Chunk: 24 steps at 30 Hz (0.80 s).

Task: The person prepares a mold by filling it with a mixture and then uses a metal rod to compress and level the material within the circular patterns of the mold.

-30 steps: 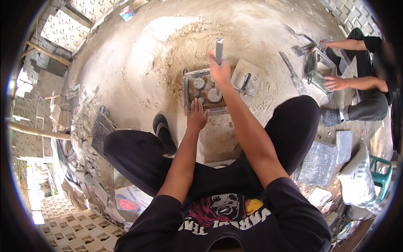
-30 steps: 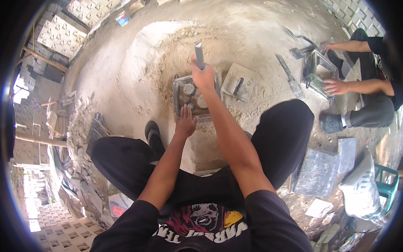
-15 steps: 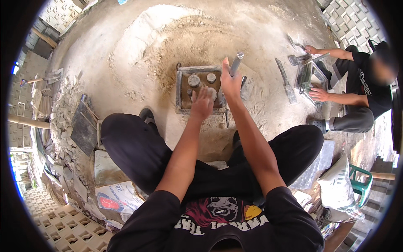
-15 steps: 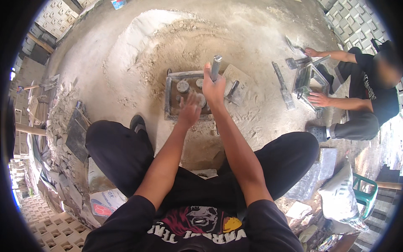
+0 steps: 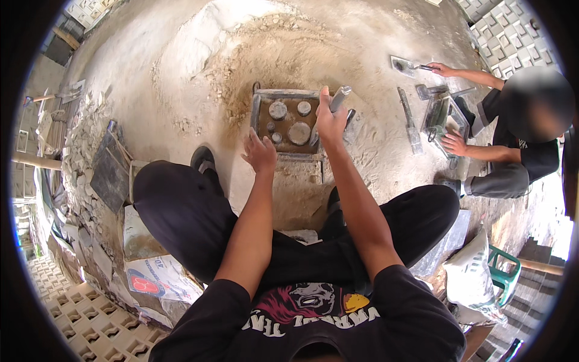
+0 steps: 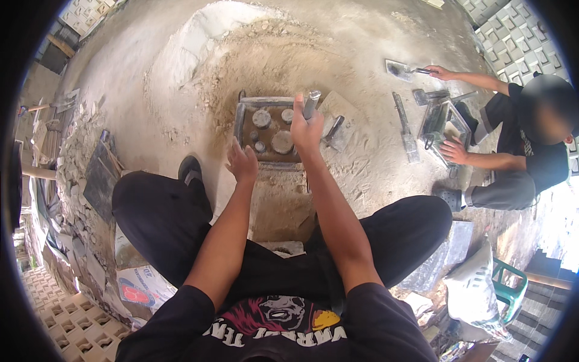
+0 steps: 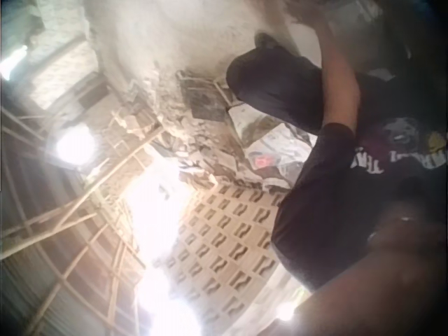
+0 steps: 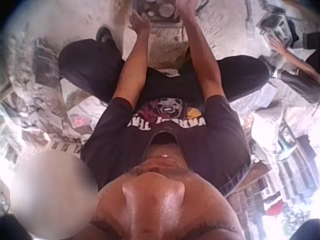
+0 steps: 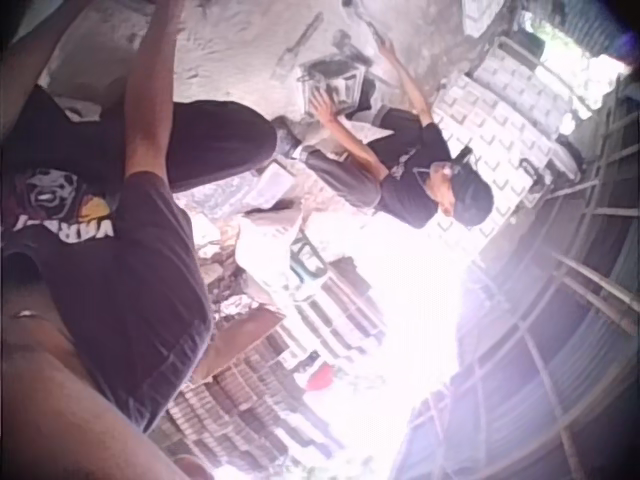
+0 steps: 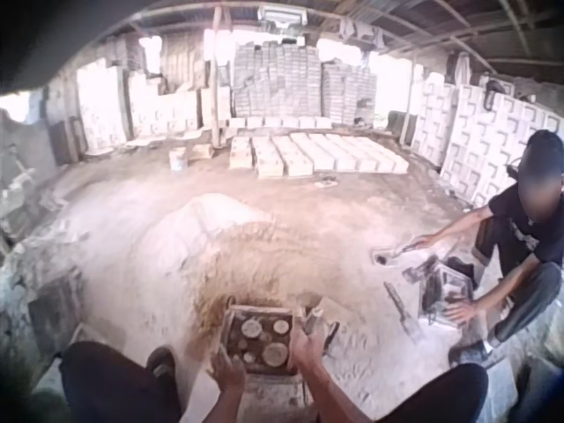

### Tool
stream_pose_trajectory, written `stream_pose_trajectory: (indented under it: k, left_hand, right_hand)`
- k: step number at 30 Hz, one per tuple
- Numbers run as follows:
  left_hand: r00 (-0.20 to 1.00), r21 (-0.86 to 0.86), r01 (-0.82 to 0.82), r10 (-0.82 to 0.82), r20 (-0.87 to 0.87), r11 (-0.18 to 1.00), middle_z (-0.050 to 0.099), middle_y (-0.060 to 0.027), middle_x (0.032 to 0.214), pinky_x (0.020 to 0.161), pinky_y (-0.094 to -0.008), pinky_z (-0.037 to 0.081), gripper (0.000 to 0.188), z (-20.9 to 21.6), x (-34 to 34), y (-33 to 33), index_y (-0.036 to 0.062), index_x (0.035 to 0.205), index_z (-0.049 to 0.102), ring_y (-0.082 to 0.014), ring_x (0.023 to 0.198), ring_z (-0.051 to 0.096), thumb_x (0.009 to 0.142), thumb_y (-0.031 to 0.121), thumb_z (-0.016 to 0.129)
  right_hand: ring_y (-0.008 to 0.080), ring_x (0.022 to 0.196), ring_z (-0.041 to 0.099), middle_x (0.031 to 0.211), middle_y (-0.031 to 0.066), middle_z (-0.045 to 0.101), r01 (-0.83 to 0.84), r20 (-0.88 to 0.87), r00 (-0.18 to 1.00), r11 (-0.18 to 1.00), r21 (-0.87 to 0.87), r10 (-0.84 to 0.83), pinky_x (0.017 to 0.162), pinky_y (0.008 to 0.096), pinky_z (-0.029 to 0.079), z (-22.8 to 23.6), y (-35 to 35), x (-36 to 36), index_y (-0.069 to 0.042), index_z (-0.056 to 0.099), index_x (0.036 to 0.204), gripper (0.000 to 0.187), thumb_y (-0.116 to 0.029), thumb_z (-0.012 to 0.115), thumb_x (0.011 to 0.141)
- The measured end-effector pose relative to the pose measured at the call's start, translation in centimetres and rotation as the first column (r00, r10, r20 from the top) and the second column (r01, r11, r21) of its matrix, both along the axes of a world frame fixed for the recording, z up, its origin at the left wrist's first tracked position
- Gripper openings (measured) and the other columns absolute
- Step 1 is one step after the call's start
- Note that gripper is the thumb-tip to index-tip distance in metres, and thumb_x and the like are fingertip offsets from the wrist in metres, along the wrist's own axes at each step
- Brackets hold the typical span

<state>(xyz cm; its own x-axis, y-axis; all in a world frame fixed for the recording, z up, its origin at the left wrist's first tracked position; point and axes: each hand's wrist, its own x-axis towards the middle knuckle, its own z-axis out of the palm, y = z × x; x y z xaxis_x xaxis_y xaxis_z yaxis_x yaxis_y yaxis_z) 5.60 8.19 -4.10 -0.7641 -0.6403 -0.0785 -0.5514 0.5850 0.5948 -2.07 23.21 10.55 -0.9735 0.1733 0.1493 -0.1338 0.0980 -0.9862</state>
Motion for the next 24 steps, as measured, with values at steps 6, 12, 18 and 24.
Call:
stream_pose_trajectory:
  k: [6, 12, 18, 24]
  left_hand:
    - [0.999, 0.051, -0.043, 0.042, 0.029, 0.998, 0.033, -0.0199, 0.149, 0.11, -0.0643, 0.019, 0.061, 1.0, -0.7, 0.8, 0.0152, 0.149, 0.029, -0.0348, 0.141, 0.028, 0.095, 0.035, 0.048]
    - [1.0, 0.083, -0.031, 0.03, 0.004, 0.996, 0.034, -0.019, 0.149, 0.11, -0.0641, 0.019, 0.06, 0.8, -0.1, 1.0, 0.0159, 0.149, 0.03, -0.0351, 0.14, 0.029, 0.095, 0.035, 0.047]
    - [0.999, 0.162, -0.04, 0.038, 0.016, 0.986, 0.034, -0.019, 0.149, 0.11, -0.0635, 0.017, 0.059, 1.4, 0.3, -0.6, 0.0159, 0.149, 0.029, -0.0359, 0.14, 0.029, 0.096, 0.036, 0.046]
    - [1.0, 0.117, 0.002, -0.002, -0.002, 0.993, 0.036, -0.0178, 0.148, 0.11, -0.0641, 0.018, 0.058, 1.4, -0.1, 0.4, 0.0169, 0.149, 0.029, -0.0355, 0.139, 0.032, 0.096, 0.035, 0.045]
  right_hand:
    - [0.0028, 0.049, 0.035, 0.055, -0.0079, 0.04, -0.051, 0.005, 0.999, 0.995, -0.082, 0.052, 0.044, 0.0247, 0.025, -2.5, 1.0, -1.2, -0.013, 0.043, 0.059, 0.044, -0.026, 0.056, 0.099]
    - [0.0031, 0.049, 0.037, 0.056, -0.0079, 0.042, -0.085, -0.149, 0.986, 0.995, -0.06, 0.075, 0.044, 0.0236, 0.026, -3.2, 1.3, -2.2, -0.014, 0.046, 0.061, 0.04, -0.023, 0.058, 0.098]
    - [0.0073, 0.056, 0.043, 0.058, -0.0042, 0.046, -0.031, 0.011, 0.999, 0.982, -0.184, 0.034, 0.05, 0.03, 0.034, -1.3, 1.1, -3.0, -0.004, 0.053, 0.064, 0.042, -0.029, 0.058, 0.097]
    - [0.0102, 0.057, 0.045, 0.059, -0.0016, 0.048, -0.02, 0.002, 1.0, 1.0, 0.023, 0.02, 0.053, 0.0319, 0.037, -4.2, 2.1, -6.8, -0.001, 0.054, 0.067, 0.042, -0.03, 0.057, 0.097]
